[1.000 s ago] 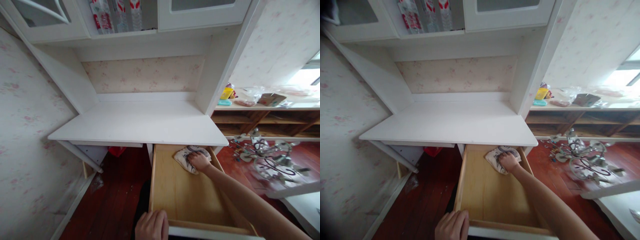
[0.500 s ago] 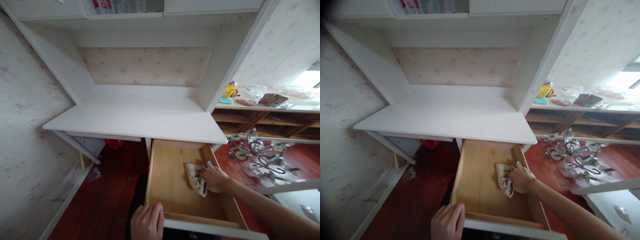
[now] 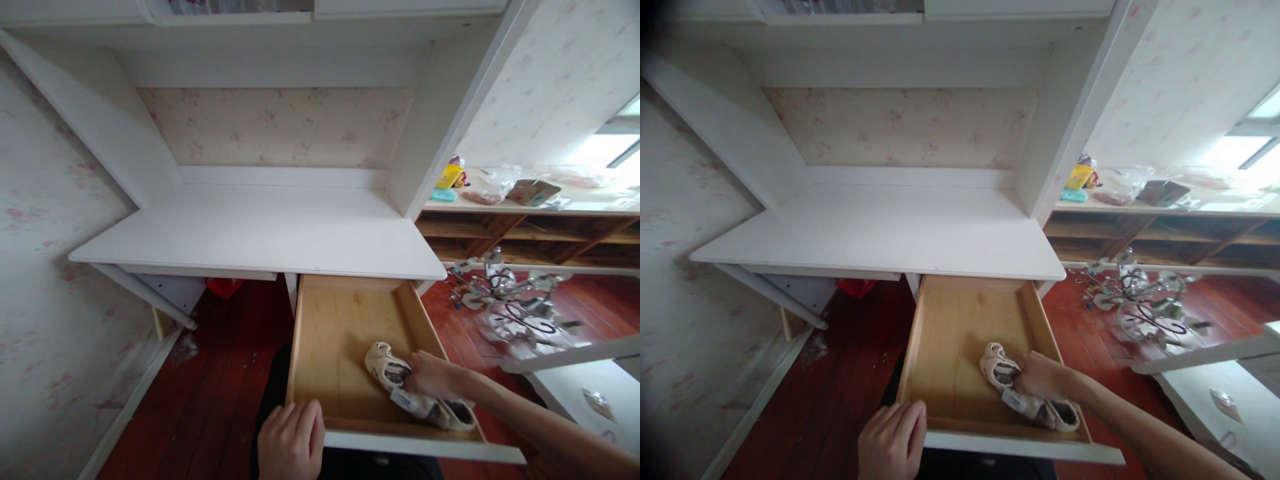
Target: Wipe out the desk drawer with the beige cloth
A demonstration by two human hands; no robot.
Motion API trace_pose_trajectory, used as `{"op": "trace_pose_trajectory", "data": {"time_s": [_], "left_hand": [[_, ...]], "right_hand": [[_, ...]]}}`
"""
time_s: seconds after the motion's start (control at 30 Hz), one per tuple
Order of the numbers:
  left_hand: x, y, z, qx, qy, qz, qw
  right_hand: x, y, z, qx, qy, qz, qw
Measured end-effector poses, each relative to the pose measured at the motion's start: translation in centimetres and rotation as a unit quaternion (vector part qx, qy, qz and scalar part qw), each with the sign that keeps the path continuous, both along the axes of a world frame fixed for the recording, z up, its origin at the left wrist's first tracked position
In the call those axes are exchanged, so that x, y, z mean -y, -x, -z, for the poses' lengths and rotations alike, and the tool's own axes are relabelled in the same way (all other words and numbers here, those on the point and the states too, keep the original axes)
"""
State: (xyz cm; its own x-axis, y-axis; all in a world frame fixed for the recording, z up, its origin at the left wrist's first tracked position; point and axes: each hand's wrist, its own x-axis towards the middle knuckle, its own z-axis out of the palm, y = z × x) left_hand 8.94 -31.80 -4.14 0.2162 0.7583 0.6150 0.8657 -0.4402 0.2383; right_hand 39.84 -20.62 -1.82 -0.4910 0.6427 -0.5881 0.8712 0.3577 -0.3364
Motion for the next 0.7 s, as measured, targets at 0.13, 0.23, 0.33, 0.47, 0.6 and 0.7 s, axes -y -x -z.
{"op": "trace_pose_trajectory", "data": {"time_s": [0.13,0.23,0.33,0.47,0.6,0.7], "left_hand": [[0.1,0.0,0.4,0.0,0.003,-0.008,1.0],[0.1,0.0,0.4,-0.006,0.008,-0.013,1.0],[0.1,0.1,0.4,-0.012,0.006,-0.016,1.0],[0.2,0.2,0.6,-0.023,0.004,-0.016,1.0],[0.1,0.1,0.8,-0.014,0.003,-0.02,1.0],[-0.1,0.1,0.8,-0.004,-0.009,-0.024,1.0]], "right_hand": [[0.4,4.2,-0.6,-0.041,0.023,-0.011,0.999],[0.5,7.5,-0.7,-0.095,0.024,-0.004,0.995],[0.5,10.9,-0.5,-0.141,0.03,0.042,0.989],[0.8,15.5,0.2,-0.236,0.164,0.256,0.923],[0.8,19.1,1.6,-0.35,0.302,0.447,0.766],[-0.3,20.5,3.0,-0.394,0.274,0.472,0.74]]}}
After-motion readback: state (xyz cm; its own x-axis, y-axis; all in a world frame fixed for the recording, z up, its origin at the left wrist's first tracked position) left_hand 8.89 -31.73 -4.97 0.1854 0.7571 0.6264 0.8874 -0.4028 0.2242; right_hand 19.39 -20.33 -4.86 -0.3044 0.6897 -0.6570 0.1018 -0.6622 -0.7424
